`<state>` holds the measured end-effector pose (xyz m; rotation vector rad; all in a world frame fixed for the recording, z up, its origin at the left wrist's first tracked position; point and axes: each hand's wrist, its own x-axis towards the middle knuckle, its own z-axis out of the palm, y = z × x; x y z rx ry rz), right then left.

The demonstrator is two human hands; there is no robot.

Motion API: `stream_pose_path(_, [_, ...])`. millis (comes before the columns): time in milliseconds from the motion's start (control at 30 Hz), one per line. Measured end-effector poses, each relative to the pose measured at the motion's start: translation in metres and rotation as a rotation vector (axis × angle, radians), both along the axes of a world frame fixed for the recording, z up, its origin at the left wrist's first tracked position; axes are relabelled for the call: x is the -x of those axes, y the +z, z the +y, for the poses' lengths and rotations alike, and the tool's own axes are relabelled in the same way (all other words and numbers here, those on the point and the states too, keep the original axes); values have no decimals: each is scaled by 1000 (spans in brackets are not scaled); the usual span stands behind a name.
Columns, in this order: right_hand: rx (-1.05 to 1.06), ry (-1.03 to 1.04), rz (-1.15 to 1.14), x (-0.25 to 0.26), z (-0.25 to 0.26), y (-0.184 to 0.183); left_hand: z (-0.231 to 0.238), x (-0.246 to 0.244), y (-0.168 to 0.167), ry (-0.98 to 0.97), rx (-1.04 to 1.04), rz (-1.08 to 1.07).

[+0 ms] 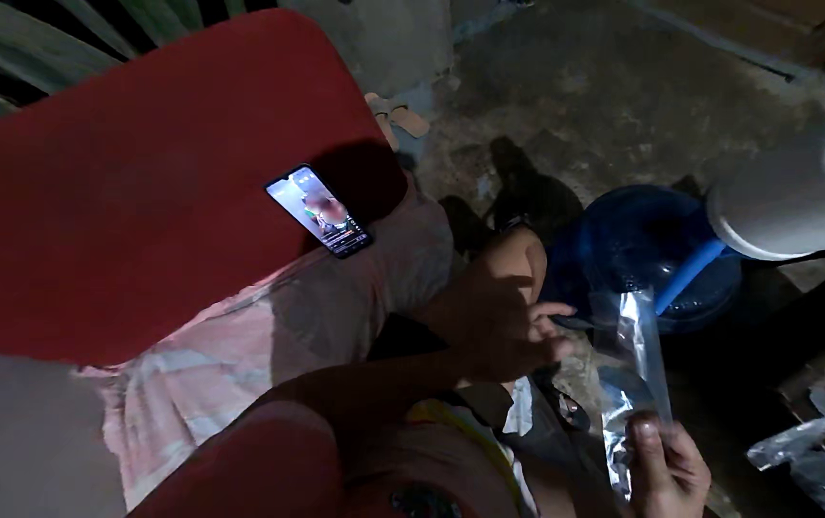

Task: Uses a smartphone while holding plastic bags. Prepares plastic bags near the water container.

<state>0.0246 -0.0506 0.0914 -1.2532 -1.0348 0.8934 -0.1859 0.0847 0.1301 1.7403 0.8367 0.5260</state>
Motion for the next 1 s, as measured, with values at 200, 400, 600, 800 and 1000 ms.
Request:
stream_pose_path(200, [67, 16, -93, 3, -2, -4, -1, -35, 2, 1, 380, -372])
stream_pose_path(400, [82, 27, -301, 3, 1, -6, 10, -23, 3, 165, 335, -366])
stream_pose_path(600, [69, -80, -422, 0, 1, -6, 10, -21, 10, 127, 275, -311])
stream_pose_path(800, [9, -81, -352, 1, 1, -6, 9, -24, 4, 146, 306, -330])
stream_pose_path(1000, [48, -109, -395, 1, 1, -4, 13, -19, 3, 163, 211, -326])
